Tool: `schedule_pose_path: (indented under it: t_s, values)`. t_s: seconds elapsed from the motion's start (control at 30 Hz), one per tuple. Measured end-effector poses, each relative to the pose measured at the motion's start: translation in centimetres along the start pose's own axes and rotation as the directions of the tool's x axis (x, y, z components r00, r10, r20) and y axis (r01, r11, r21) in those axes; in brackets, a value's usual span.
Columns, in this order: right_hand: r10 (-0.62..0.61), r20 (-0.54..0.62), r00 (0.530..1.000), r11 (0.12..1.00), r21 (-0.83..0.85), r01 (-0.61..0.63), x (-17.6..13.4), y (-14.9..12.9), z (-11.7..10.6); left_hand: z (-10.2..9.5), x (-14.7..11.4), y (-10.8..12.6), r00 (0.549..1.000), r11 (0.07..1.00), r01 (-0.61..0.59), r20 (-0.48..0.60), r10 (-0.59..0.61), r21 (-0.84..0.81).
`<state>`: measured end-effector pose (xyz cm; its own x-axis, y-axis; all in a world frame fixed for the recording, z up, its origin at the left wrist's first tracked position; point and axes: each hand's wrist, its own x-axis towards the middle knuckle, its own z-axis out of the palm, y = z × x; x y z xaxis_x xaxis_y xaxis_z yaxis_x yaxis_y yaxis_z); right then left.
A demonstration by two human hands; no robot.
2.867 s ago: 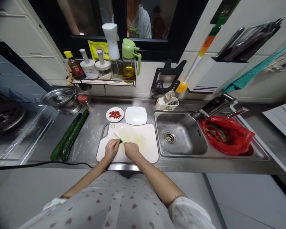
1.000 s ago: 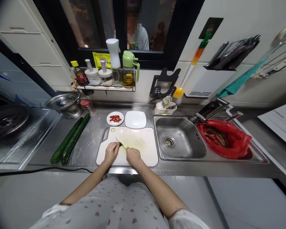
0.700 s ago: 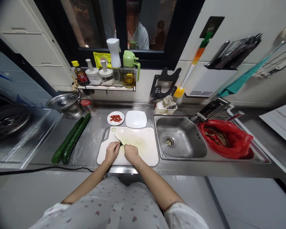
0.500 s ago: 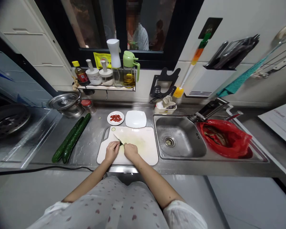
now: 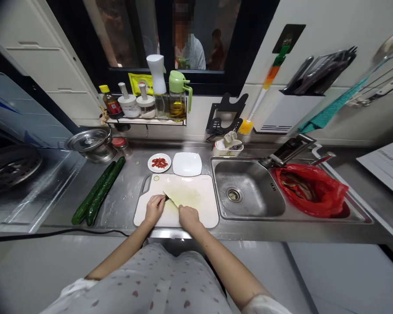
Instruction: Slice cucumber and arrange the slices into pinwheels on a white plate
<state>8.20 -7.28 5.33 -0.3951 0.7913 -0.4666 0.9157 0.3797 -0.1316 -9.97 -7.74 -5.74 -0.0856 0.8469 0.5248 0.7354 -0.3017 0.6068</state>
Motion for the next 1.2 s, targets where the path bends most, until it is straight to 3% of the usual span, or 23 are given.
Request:
schedule_pose_path:
  t_s: [0.57,1.2]
  values:
    - [-0.019,-0.008,1.0,0.999,0.026,0.019,3.1,-1.9,-1.2,-0.3,0.1,0.3,0.999,1.0,0.022,0.031,-0.022,0.007]
    - [0.01,-0.015,1.0,0.999,0.033,-0.01,0.9,0.0,-0.1,-0.3,0.2,0.3,0.989,0.991,0.128,0.081,-0.126,-0.025]
